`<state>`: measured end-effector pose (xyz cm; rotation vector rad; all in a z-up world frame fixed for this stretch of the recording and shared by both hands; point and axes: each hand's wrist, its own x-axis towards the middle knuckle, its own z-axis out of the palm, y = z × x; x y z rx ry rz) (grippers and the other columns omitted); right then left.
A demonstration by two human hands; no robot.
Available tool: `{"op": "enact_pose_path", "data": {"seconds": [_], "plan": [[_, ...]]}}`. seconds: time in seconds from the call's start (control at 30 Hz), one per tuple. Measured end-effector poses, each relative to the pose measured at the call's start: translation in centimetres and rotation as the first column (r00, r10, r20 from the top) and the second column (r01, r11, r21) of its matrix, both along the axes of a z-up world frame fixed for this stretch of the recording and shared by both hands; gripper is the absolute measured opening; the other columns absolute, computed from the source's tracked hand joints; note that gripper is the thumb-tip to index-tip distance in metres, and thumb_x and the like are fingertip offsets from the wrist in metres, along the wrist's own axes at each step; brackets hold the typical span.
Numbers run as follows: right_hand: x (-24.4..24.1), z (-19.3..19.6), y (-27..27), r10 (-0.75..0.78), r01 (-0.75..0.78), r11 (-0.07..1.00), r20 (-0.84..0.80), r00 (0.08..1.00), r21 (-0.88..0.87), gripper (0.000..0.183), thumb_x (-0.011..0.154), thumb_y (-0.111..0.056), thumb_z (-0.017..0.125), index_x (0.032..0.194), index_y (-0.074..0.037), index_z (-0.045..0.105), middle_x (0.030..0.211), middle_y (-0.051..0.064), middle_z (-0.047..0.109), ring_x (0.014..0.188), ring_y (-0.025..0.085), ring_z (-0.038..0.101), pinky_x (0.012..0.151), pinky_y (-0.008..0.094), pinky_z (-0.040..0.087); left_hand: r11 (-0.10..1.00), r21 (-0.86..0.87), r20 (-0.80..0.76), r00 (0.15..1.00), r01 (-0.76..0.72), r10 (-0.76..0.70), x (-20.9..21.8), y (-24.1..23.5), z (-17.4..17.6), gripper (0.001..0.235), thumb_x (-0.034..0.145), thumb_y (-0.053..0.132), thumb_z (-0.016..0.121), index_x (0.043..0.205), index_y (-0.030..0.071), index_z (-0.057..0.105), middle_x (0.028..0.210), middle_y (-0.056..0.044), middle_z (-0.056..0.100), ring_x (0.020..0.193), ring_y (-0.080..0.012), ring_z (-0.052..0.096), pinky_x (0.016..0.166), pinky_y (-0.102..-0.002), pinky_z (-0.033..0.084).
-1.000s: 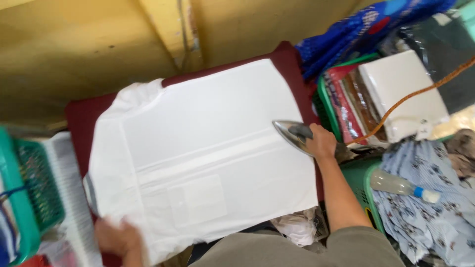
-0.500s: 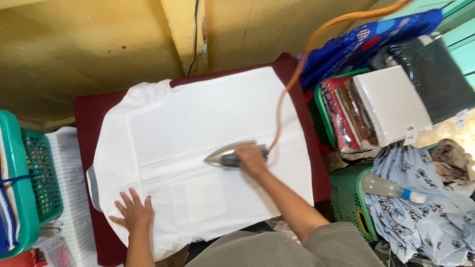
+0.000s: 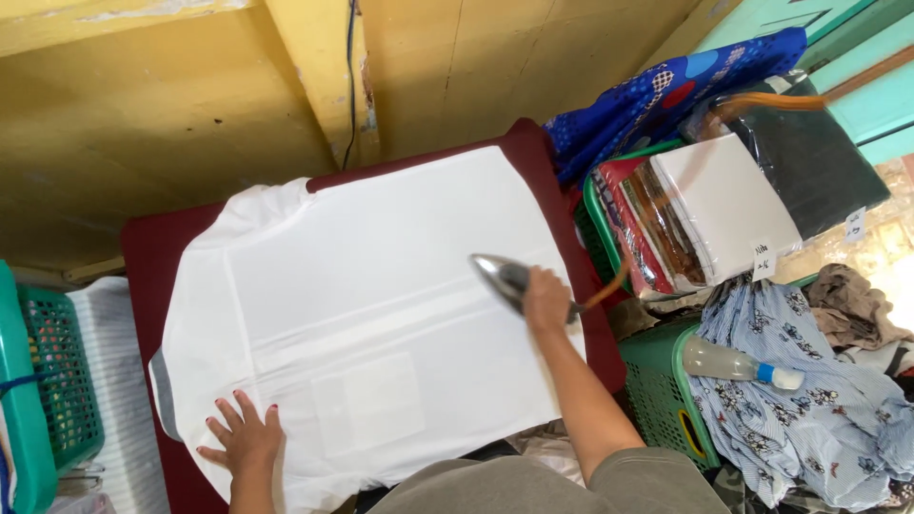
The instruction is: Ironing a white shirt and folding it neatly on an ironing table.
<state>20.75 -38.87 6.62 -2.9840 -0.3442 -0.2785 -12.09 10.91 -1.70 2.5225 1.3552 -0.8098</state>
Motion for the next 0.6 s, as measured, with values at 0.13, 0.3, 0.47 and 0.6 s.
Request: {"op": "enact_pose_path", "data": {"seconds": [0.13,0.3,0.47,0.6], "plan": [[2.5,0.2,-3.4,-0.235,0.233,0.967,-0.001,0.972,-0.105,0.010,0.093,-0.009,0.062,0.102,-0.012,0.060,0.096,0.013,0.067,0.087,0.036,0.067,0.073,0.053,0.051,1.000,0.011,-0.009,1.000,0.026,-0.026,0.0,0.4,-0.6,0.087,0.094,0.062,0.041,0.163,0.025,0.004,0.171,-0.010,-0.009,0.155,-0.0387,-0.011,0.112,-0.072,-0.007],[4.9,1.8,-5.5,-0.496,0.463,0.861,-0.138,0.858,-0.212,0.028,0.090,-0.019,0.076,0.106,-0.006,0.058,0.103,0.018,0.068,0.089,0.034,0.069,0.074,0.050,0.054,0.999,0.039,-0.146,0.989,0.007,-0.001,0.1,0.9,-1.6,0.090,0.092,0.063,0.045,0.164,0.025,0.005,0.171,-0.011,-0.009,0.154,-0.0398,-0.010,0.112,-0.072,-0.003],[8.6,-1.5,-7.9,-0.516,0.496,0.849,-0.085,0.852,-0.180,0.029,0.090,-0.019,0.077,0.107,-0.005,0.058,0.104,0.018,0.067,0.091,0.035,0.069,0.072,0.049,0.054,0.999,0.051,-0.162,0.987,0.010,-0.002,-0.1,1.0,-1.7,0.090,0.092,0.063,0.045,0.163,0.026,0.005,0.171,-0.009,-0.008,0.155,-0.0381,-0.009,0.113,-0.071,0.000],[12.6,-2.1,-8.1,-0.507,0.494,0.841,-0.005,0.862,-0.221,0.028,0.092,-0.018,0.078,0.109,-0.005,0.060,0.104,0.017,0.068,0.090,0.034,0.069,0.072,0.050,0.054,0.998,0.057,-0.184,0.983,0.007,0.004,-0.3,1.2,-2.0,0.090,0.092,0.064,0.046,0.163,0.025,0.008,0.171,-0.010,-0.007,0.155,-0.0385,-0.006,0.113,-0.071,0.002]]}}
